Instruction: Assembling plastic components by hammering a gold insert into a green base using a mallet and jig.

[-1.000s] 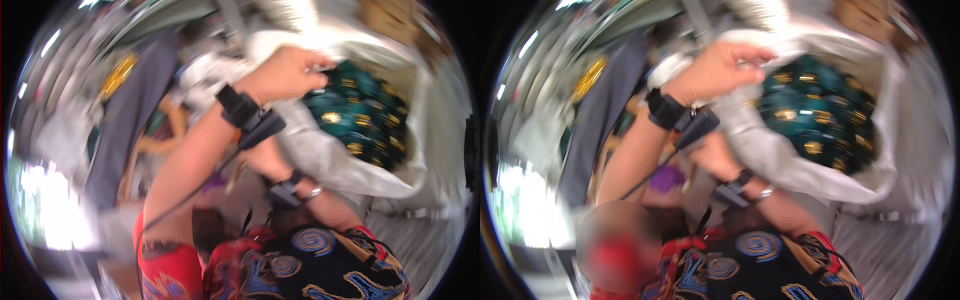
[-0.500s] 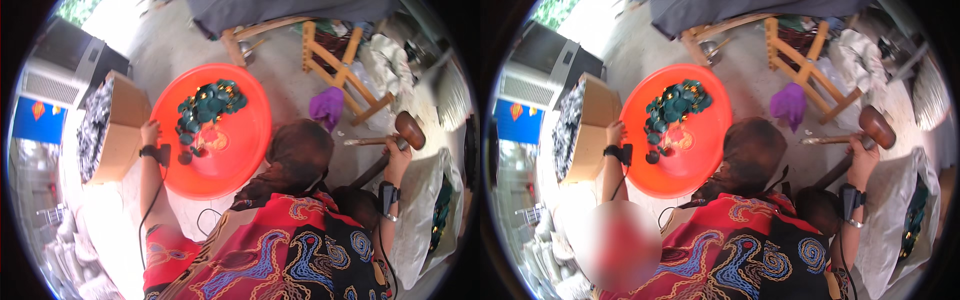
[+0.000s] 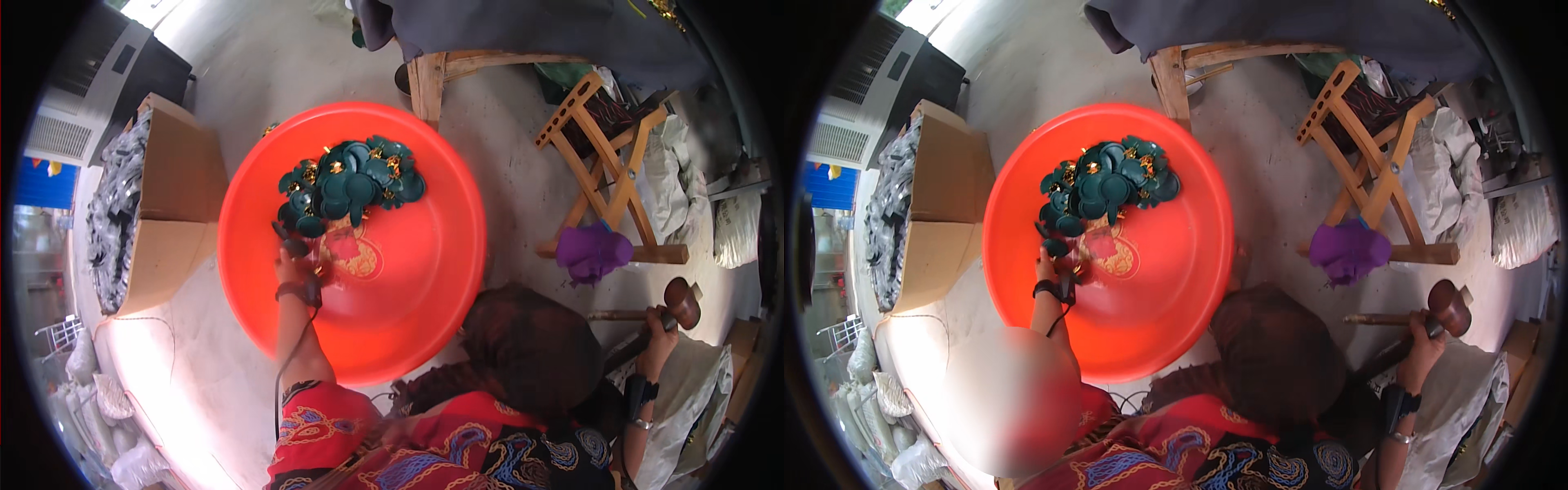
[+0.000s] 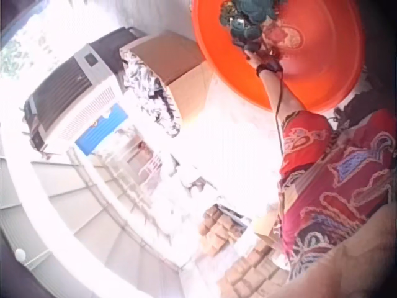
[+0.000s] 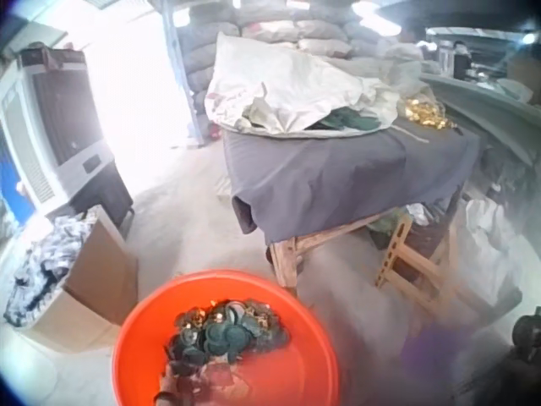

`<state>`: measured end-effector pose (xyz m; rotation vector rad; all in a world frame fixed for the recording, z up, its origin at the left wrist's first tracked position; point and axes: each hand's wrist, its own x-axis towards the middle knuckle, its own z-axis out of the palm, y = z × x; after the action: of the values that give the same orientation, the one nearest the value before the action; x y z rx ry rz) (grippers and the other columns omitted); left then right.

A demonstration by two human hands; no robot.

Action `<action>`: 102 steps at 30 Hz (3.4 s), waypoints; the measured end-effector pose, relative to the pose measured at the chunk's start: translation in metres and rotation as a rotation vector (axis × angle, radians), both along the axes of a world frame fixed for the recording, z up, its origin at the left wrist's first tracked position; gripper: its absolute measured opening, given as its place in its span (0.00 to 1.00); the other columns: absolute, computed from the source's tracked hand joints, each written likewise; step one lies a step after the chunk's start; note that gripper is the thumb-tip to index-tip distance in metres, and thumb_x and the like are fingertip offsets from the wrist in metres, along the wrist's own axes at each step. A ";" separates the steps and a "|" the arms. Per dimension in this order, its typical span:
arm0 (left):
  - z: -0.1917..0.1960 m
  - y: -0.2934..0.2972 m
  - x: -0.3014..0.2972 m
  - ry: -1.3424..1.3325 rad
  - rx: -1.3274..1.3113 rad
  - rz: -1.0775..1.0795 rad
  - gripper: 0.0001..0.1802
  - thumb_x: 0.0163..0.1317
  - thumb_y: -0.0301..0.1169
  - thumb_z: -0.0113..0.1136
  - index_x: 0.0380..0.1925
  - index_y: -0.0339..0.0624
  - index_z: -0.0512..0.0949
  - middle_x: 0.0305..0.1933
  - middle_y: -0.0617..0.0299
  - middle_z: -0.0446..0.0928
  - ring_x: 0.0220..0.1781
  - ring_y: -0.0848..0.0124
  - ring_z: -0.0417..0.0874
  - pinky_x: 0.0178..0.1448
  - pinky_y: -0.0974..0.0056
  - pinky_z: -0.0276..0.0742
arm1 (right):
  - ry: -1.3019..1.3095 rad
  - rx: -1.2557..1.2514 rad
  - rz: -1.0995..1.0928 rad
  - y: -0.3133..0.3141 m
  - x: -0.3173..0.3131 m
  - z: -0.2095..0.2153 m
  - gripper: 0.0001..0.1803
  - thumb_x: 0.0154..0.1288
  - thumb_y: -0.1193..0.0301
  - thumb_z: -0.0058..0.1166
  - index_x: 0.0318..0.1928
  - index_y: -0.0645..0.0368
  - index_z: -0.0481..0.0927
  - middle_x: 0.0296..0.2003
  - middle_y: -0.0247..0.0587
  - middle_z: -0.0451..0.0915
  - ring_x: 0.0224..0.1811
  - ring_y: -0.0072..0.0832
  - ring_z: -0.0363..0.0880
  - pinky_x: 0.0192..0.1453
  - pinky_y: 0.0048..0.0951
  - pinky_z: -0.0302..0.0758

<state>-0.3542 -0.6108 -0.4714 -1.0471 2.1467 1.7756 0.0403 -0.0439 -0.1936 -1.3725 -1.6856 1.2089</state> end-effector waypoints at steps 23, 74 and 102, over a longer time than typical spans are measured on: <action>-0.001 0.200 -0.057 0.179 -0.528 -1.031 0.37 0.47 0.56 0.62 0.60 0.65 0.69 0.59 0.42 0.67 0.62 0.45 0.66 0.65 0.49 0.62 | -0.002 -0.063 0.103 -0.013 -0.031 -0.003 0.14 0.51 0.81 0.56 0.40 0.61 0.74 0.31 0.36 0.79 0.23 0.19 0.71 0.25 0.21 0.69; 0.245 0.448 0.133 1.696 -0.251 -1.772 0.26 0.47 0.25 0.61 0.49 0.61 0.78 0.60 0.59 0.69 0.62 0.54 0.67 0.54 0.53 0.70 | 0.368 0.539 0.243 -0.018 -0.069 0.142 0.12 0.52 0.79 0.60 0.39 0.61 0.77 0.28 0.31 0.80 0.29 0.13 0.76 0.32 0.19 0.74; 0.207 0.488 0.146 1.258 0.164 -1.498 0.16 0.43 0.30 0.63 0.34 0.38 0.74 0.35 0.48 0.73 0.40 0.48 0.74 0.43 0.49 0.70 | -0.094 1.024 0.616 -0.034 -0.111 0.115 0.13 0.47 0.75 0.63 0.37 0.60 0.80 0.35 0.45 0.80 0.38 0.43 0.80 0.43 0.37 0.75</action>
<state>-0.2085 -0.1229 -0.2643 1.7622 1.8857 1.5536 -0.0707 -0.0780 -0.0782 -0.2864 -2.3706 0.3638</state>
